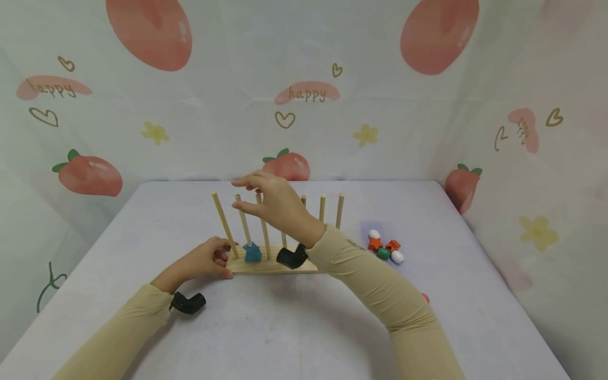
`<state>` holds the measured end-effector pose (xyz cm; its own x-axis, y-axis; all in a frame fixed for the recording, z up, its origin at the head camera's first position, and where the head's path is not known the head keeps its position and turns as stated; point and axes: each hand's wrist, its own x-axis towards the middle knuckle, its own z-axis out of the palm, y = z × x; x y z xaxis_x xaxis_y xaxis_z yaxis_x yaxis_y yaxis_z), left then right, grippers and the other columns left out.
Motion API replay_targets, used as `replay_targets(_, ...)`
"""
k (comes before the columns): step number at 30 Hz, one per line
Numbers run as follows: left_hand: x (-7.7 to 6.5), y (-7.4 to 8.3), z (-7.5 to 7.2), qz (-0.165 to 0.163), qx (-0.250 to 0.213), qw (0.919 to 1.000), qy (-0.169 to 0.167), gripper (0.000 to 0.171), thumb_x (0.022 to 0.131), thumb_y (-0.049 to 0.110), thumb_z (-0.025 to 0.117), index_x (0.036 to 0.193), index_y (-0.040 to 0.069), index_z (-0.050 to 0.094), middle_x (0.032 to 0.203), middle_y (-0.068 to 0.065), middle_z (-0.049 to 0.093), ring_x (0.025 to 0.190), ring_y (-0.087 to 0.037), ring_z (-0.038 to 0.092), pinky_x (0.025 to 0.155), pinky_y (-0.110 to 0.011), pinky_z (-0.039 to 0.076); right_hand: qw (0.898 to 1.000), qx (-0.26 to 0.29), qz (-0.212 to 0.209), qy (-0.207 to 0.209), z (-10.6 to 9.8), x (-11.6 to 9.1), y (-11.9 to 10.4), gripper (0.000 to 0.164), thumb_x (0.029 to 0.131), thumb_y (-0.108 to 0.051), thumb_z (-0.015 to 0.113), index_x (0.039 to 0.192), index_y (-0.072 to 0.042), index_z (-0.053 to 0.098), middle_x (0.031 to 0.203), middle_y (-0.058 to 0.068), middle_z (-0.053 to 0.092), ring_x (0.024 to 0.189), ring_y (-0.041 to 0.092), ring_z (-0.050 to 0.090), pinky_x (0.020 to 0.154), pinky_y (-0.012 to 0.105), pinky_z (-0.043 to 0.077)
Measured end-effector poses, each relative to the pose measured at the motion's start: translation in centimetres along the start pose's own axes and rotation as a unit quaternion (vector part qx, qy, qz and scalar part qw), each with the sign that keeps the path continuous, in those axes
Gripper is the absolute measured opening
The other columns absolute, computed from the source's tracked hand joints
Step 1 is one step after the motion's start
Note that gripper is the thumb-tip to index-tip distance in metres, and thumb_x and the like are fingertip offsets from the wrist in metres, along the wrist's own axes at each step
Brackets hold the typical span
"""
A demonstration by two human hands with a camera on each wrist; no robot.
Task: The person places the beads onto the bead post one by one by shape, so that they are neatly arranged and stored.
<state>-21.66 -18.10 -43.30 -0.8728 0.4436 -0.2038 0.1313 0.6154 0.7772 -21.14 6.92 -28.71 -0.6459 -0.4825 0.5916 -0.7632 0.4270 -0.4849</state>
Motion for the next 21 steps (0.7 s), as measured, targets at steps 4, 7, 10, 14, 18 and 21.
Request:
replay_targets(4, -0.1, 0.2, 0.0, 0.000, -0.002, 1.0000, -0.001, 0.082, 0.068, 0.011, 0.088, 0.134, -0.010, 0.045, 0.109, -0.017, 0.049, 0.094, -0.022, 0.058, 0.082, -0.033, 0.052, 1.000, 0.006, -0.006, 0.005, 0.0, 0.0, 0.0, 0.038, 0.081, -0.020, 0.080, 0.115, -0.007, 0.069, 0.109, 0.003, 0.069, 0.099, 0.014, 0.063, 0.086, 0.024, 0.052)
replay_targets(7, -0.2, 0.3, 0.0, -0.001, -0.002, 1.0000, -0.003, 0.082, 0.068, 0.012, 0.088, 0.134, -0.010, 0.044, 0.110, -0.017, 0.049, 0.095, -0.022, 0.058, 0.082, -0.033, 0.052, 1.000, 0.007, -0.018, 0.016, 0.0, -0.1, 0.1, 0.039, 0.081, -0.019, 0.080, 0.116, -0.006, 0.068, 0.113, 0.003, 0.068, 0.103, 0.013, 0.063, 0.089, 0.026, 0.051)
replay_targets(10, -0.1, 0.2, 0.0, 0.000, 0.001, 1.0000, -0.003, 0.082, 0.069, 0.012, 0.088, 0.134, -0.010, 0.044, 0.111, -0.018, 0.049, 0.095, -0.022, 0.057, 0.082, -0.033, 0.052, 0.999, 0.010, -0.033, 0.028, -0.2, -0.2, 0.0, 0.040, 0.082, -0.019, 0.079, 0.118, -0.007, 0.067, 0.117, 0.004, 0.067, 0.108, 0.013, 0.061, 0.092, 0.026, 0.050)
replay_targets(14, -0.1, 0.2, 0.0, 0.001, 0.001, 1.0000, -0.002, 0.083, 0.068, 0.012, 0.088, 0.134, -0.011, 0.044, 0.111, -0.018, 0.049, 0.095, -0.022, 0.057, 0.082, -0.033, 0.052, 0.998, 0.020, -0.050, 0.041, -0.6, -0.6, 0.0, 0.043, 0.082, -0.017, 0.079, 0.122, -0.006, 0.065, 0.120, 0.004, 0.066, 0.114, 0.013, 0.059, 0.097, 0.027, 0.047)
replay_targets(18, -0.1, 0.2, -0.1, 0.000, 0.003, 1.0000, 0.001, 0.082, 0.068, 0.012, 0.089, 0.134, -0.010, 0.045, 0.110, -0.017, 0.050, 0.094, -0.021, 0.057, 0.082, -0.033, 0.052, 0.996, 0.019, -0.060, 0.056, -1.1, -1.0, 0.0, 0.045, 0.082, -0.015, 0.079, 0.123, -0.005, 0.063, 0.120, 0.006, 0.066, 0.107, 0.014, 0.061, 0.086, 0.025, 0.050)
replay_targets(21, -0.1, 0.3, 0.0, 0.000, 0.005, 1.0000, 0.001, 0.082, 0.068, 0.011, 0.088, 0.134, -0.010, 0.045, 0.110, -0.017, 0.050, 0.094, -0.021, 0.057, 0.082, -0.033, 0.052, 0.996, 0.008, -0.062, 0.068, -1.7, -1.4, -0.1, 0.045, 0.081, -0.014, 0.079, 0.122, -0.004, 0.063, 0.118, 0.008, 0.066, 0.102, 0.015, 0.062, 0.077, 0.024, 0.050)
